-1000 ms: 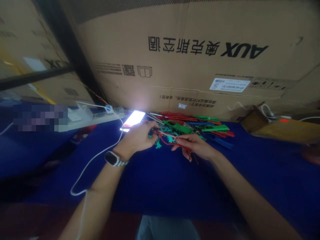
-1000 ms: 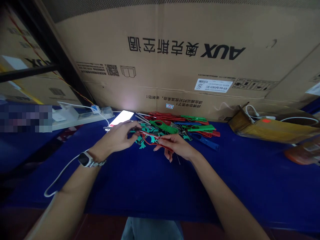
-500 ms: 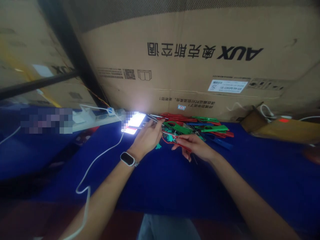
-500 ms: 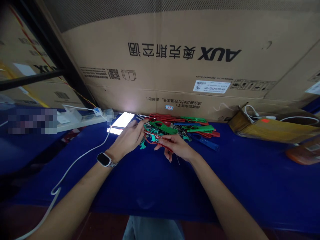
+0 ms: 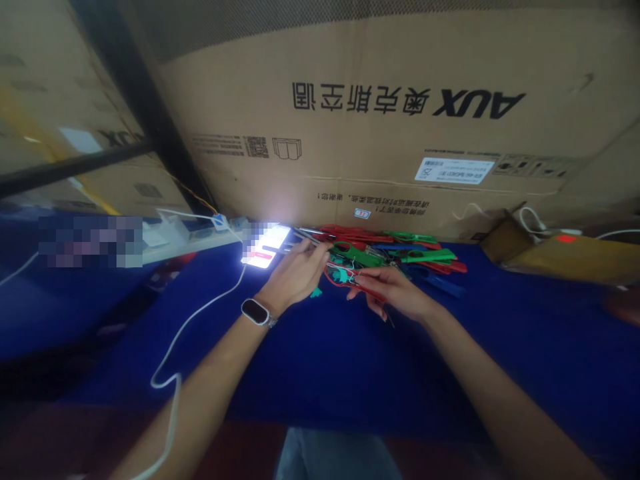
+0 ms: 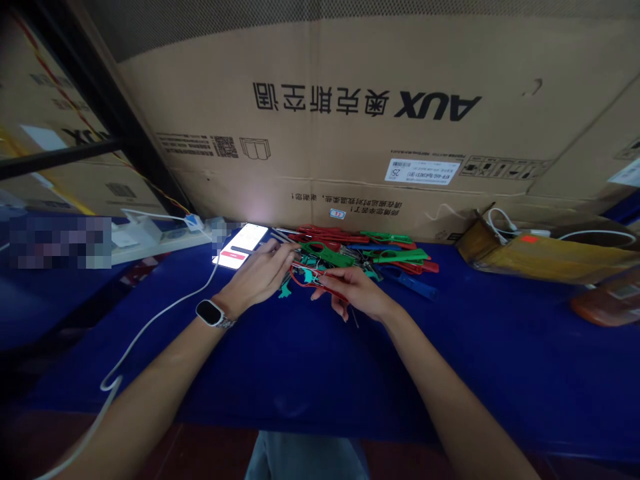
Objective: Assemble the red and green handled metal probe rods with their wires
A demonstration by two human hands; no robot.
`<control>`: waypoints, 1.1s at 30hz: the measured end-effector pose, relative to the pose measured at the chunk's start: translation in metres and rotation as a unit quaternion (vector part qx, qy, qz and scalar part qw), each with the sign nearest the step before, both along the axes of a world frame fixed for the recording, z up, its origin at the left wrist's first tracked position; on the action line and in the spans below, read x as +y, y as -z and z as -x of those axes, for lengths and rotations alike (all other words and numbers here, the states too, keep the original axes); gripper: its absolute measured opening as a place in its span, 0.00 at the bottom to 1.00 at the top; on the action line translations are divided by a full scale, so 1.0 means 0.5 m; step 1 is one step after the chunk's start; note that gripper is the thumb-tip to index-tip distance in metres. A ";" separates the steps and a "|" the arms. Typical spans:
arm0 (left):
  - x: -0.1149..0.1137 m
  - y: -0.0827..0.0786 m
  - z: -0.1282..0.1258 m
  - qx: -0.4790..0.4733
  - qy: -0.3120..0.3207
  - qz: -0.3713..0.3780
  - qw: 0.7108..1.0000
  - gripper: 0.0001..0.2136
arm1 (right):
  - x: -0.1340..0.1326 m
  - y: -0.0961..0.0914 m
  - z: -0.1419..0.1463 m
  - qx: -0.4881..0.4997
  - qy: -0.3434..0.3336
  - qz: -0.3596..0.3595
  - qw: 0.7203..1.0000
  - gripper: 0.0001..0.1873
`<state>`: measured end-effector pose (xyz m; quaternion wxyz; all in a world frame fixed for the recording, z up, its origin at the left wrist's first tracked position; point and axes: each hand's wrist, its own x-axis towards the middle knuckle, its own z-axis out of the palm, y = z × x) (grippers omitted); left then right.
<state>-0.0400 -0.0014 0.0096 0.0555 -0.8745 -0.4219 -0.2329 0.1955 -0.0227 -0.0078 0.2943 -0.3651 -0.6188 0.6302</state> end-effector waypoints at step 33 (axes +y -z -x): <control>-0.007 -0.002 0.029 -0.265 -0.165 -0.056 0.948 0.21 | -0.001 -0.006 -0.012 0.049 0.014 0.097 0.994 0.16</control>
